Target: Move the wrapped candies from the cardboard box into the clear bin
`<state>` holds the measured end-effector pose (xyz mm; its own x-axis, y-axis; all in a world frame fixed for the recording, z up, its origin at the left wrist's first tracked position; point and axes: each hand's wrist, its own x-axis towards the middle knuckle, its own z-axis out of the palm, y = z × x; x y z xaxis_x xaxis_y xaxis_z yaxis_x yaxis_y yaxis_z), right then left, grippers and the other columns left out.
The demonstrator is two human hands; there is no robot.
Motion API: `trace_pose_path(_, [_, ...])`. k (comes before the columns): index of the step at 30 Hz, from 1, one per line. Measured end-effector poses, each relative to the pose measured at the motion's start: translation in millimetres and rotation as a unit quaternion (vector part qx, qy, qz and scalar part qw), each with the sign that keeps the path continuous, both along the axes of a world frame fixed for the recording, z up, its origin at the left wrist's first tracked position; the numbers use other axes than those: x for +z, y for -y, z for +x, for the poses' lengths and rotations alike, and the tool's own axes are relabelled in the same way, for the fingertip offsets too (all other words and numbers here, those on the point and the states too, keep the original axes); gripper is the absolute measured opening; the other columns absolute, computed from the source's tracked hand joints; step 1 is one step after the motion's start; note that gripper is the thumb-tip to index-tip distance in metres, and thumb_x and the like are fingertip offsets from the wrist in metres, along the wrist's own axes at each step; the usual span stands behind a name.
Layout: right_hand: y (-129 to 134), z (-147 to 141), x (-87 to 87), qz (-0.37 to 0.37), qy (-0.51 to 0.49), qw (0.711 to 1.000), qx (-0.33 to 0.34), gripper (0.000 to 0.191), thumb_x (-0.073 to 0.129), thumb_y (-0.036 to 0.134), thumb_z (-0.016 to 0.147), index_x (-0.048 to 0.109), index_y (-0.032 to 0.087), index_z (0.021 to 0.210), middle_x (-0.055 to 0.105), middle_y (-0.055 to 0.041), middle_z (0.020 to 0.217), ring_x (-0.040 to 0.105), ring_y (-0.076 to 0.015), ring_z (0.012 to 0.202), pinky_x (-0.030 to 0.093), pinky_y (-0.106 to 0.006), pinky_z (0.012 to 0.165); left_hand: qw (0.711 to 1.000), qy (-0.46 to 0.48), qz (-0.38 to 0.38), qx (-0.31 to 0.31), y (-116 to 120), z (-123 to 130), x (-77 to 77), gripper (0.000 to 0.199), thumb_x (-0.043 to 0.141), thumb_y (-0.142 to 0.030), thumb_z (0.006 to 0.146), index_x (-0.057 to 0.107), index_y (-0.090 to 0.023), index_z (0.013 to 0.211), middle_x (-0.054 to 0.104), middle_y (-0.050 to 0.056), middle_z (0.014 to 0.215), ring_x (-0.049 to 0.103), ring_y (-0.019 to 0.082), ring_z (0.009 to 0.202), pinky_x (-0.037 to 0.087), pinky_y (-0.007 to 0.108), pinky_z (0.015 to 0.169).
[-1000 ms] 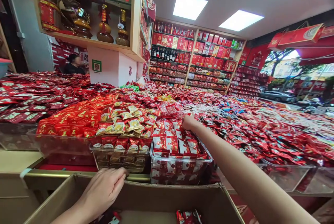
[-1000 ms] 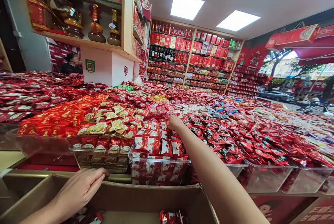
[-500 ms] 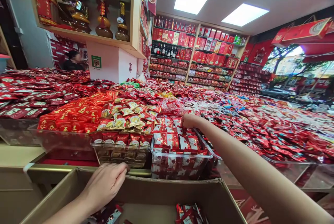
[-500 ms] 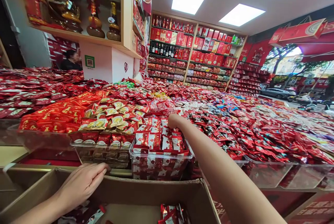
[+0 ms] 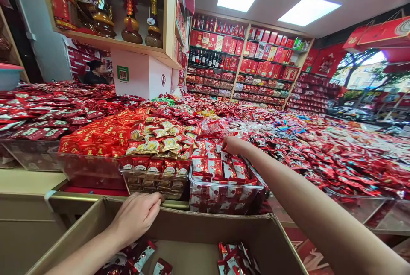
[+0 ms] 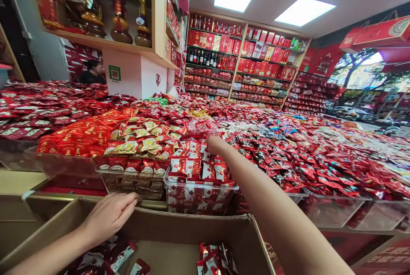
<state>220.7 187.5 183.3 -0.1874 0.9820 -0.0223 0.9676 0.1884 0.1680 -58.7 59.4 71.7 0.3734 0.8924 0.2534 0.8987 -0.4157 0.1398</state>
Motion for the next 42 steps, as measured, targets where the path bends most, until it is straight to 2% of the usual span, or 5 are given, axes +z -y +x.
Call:
trace_pose_path(10, [114.6,-24.8,21.7,0.002,-0.333,0.919,0.210,0.020,0.042,0.024,0.076,0.058,0.015,0.083,0.062,-0.0026,0.073,0.054,-0.0098,0.063,0.040,-0.018,0.054,1.000,-0.013,0.006,-0.002,0.4,0.0,-2.8,0.029,0.025,-0.027,0.083,0.052,-0.022,0.074,0.059,0.000,0.064,0.055,0.016,0.067,0.032,0.026,0.061])
trace_pose_path(15, [182.8,-46.8,-85.6,-0.294,-0.200,0.842,0.407,0.021,0.052,0.011,0.067,0.063,0.020,0.083,0.065,0.0002,0.067,0.057,-0.0100,0.052,0.040,-0.016,0.043,1.000,0.007,-0.005,0.012,0.7,2.3,-4.8,0.029,0.026,-0.029,0.082,0.054,-0.022,0.078,0.060,0.000,0.065,0.055,0.016,0.066,0.032,0.028,0.062])
trace_pose_path(25, [152.7,-18.9,-258.8,-0.257,0.074,0.963,0.038,0.073,0.071,0.012,0.037,0.054,0.022,0.107,0.048,-0.0175,0.116,0.054,-0.0375,0.087,0.045,-0.047,0.065,0.999,-0.035,-0.002,-0.012,12.5,3.8,1.4,0.026,0.027,-0.022,0.082,0.052,-0.020,0.072,0.060,0.001,0.067,0.055,0.017,0.066,0.031,0.027,0.060])
trace_pose_path(35, [169.5,-27.7,-161.5,-0.289,-0.173,0.930,0.150,0.023,0.066,0.028,0.049,0.064,0.015,0.067,0.058,-0.0025,0.058,0.054,-0.0169,0.058,0.042,-0.026,0.051,0.979,0.192,-0.023,-0.070,22.5,8.5,10.9,0.021,0.039,-0.022,0.078,0.056,-0.021,0.091,0.062,0.002,0.090,0.054,0.015,0.087,0.038,0.028,0.078])
trace_pose_path(42, [183.0,-27.4,-104.9,-0.395,-0.593,0.694,0.106,0.030,0.061,0.037,0.063,0.049,0.016,0.080,0.045,0.0064,0.057,0.035,-0.0020,0.039,0.031,-0.014,0.036,0.771,0.519,-0.330,-0.165,58.8,50.0,24.7,0.039,0.040,-0.036,0.080,0.037,-0.022,0.116,0.051,0.007,0.112,0.051,0.018,0.097,0.041,0.032,0.081])
